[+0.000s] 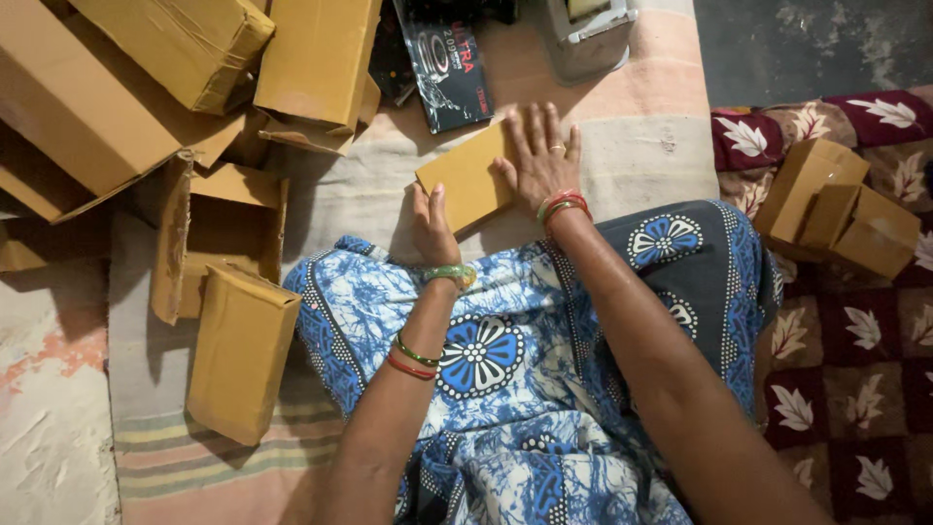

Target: The person sits on the floor and packs smartwatches into small cardboard boxes. They open a smartwatch box, place it inside a shipping box, close the flaps, and seal the box with clear tape. The person repeats this process for multiple smartwatches.

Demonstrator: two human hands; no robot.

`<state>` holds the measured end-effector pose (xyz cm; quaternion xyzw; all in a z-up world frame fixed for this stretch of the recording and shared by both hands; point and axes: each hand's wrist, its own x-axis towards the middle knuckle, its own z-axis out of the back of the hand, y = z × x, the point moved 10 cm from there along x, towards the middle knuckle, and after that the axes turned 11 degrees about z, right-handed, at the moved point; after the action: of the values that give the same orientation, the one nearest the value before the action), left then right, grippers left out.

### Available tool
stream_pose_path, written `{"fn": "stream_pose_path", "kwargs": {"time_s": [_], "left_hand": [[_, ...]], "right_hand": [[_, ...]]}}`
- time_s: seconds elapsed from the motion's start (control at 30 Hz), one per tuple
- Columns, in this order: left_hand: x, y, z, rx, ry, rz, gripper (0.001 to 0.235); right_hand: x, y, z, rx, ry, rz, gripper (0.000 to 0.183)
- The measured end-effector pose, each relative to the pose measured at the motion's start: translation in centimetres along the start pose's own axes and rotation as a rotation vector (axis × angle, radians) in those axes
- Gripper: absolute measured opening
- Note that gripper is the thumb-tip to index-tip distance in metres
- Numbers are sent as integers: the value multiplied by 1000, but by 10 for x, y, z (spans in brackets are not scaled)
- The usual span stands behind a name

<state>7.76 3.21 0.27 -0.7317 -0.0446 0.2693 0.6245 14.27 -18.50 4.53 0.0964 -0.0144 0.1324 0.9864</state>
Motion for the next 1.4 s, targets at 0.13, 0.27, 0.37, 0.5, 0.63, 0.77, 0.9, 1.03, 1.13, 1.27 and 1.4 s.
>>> {"fn": "stream_pose_path", "kwargs": {"time_s": [0.13, 0.27, 0.37, 0.5, 0.63, 0.77, 0.9, 1.03, 1.13, 1.27, 1.4], "left_hand": [[-4, -5, -5, -1, 6, -2, 79], [-11, -13, -7, 115, -49, -20, 81], [-12, -13, -8, 181, -63, 15, 83], [-10, -6, -9, 187, -37, 25, 84], [-2, 0, -15, -21, 47, -6, 81], [8, 3, -9, -41, 85, -29, 78], [12, -3, -9, -108, 147, -69, 77], [4, -1, -11, -35, 102, 1, 80], [-7, -3, -20, -14, 126, 14, 82], [-8, -20, -19, 1, 108, -28, 83], [-9, -4, -27, 33, 121, 66, 85]], "right_hand": [[-4, -12, 14, 116, -103, -74, 88], [-1, -7, 16, 44, -113, -88, 89], [-2, -5, 14, 31, -93, -107, 88], [-4, -2, 21, 57, -57, -116, 85], [-5, 17, 33, -1, -6, -129, 85], [-6, 117, 7, -136, 75, 215, 72], [-6, 134, -10, 4, 96, 329, 57], [2, 42, 8, -53, 46, 75, 74], [-12, 3, 33, -13, -153, 4, 86], [-9, -1, 20, 12, -25, -88, 91], [-8, -8, 22, -49, -59, -88, 91]]}}
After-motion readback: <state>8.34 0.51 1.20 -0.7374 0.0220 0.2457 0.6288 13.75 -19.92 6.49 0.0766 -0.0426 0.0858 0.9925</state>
